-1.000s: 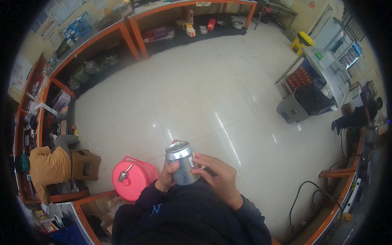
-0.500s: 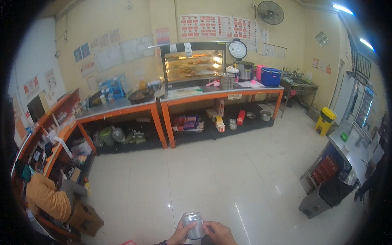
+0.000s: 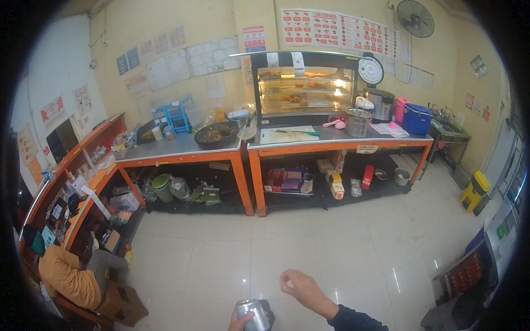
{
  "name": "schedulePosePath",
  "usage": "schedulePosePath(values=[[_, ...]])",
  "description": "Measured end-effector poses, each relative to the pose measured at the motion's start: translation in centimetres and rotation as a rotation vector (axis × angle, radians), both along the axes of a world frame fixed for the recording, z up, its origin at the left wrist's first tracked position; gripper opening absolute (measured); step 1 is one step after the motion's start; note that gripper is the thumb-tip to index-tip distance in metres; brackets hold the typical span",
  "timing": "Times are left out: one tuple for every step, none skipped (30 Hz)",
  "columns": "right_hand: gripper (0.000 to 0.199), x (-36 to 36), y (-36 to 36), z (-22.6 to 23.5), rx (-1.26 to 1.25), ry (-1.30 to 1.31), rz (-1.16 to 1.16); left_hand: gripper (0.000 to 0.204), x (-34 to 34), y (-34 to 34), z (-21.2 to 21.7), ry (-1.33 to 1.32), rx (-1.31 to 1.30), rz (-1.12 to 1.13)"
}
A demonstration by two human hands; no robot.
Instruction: The person handles white dough balls in a metal bowl, then walks to a counter and picks up paper sheets. They rinse a metal bowl in a sink, wipe the floor, and retrieve a metal can. Finally, they sit and fold flat paper sheets into small takeaway boxes, stacking the finished boxes on their lap.
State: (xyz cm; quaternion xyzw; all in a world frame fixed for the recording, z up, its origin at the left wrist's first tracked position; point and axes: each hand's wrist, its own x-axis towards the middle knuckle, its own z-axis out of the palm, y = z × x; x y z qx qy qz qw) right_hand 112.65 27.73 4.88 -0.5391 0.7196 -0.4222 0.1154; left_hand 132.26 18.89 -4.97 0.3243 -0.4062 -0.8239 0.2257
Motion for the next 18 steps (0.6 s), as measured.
schedulePosePath(values=[[0.017,-0.1,-2.4,-0.3,-0.009,-0.057,0.085,0.043,-0.8,-2.1,-0.1,0.009,0.017,0.017],[0.018,-0.3,-4.8,-0.4,-0.020,-0.109,0.163,0.042,-1.9,-4.5,0.1,0.023,0.031,0.024],[0.020,-0.4,-7.0,-0.5,0.047,-0.164,0.212,0.042,-2.8,-6.7,0.7,0.035,0.055,0.028],[0.022,-0.5,-9.1,-0.6,0.118,-0.215,0.258,0.042,-3.8,-8.9,1.2,0.046,0.075,0.026],[0.025,-1.0,-10.7,-0.6,0.155,-0.274,0.317,0.041,-4.8,-11.0,2.0,0.061,0.102,0.021],[0.027,-1.9,-12.1,-0.4,0.190,-0.249,0.279,0.041,-6.0,-13.0,2.7,0.075,0.126,0.010],[0.028,-2.8,-13.5,-0.3,0.193,-0.230,0.254,0.041,-7.2,-14.8,3.4,0.078,0.134,-0.003],[0.030,-3.9,-14.7,-0.1,0.194,-0.210,0.229,0.040,-8.5,-16.5,3.8,0.076,0.143,-0.017],[0.028,-4.9,-15.9,-0.1,0.210,-0.207,0.202,0.039,-9.9,-17.9,3.9,0.047,0.117,-0.030],[0.025,-6.2,-17.0,0.0,0.227,-0.151,0.197,0.037,-11.3,-19.3,3.6,0.018,0.091,-0.043],[0.022,-7.5,-18.1,-0.1,0.242,-0.096,0.193,0.035,-12.7,-20.6,2.8,-0.012,0.061,-0.054],[0.020,-8.8,-19.2,-0.2,0.254,-0.038,0.197,0.035,-14.4,-22.1,1.4,0.020,0.020,-0.075],[0.019,-10.3,-20.4,-0.4,0.236,-0.006,0.198,0.035,-16.2,-23.4,-0.3,0.056,-0.021,-0.092],[0.018,-11.9,-21.6,-0.7,0.216,0.030,0.205,0.034,-18.3,-24.9,-2.4,0.094,-0.062,-0.107],[0.017,-13.7,-22.8,-1.0,0.198,0.067,0.216,0.034,-20.3,-26.5,-4.5,0.133,-0.101,-0.117],[0.017,-15.7,-24.1,-1.4,0.220,0.080,0.222,0.032,-22.4,-28.2,-6.6,0.167,-0.029,-0.149],[0.017,-17.8,-25.3,-1.7,0.245,0.095,0.230,0.031,-24.7,-29.6,-8.4,0.204,0.044,-0.178],[0.016,-19.8,-26.3,-2.0,0.268,0.104,0.240,0.030,-26.7,-30.9,-9.8,0.235,0.118,-0.207]])
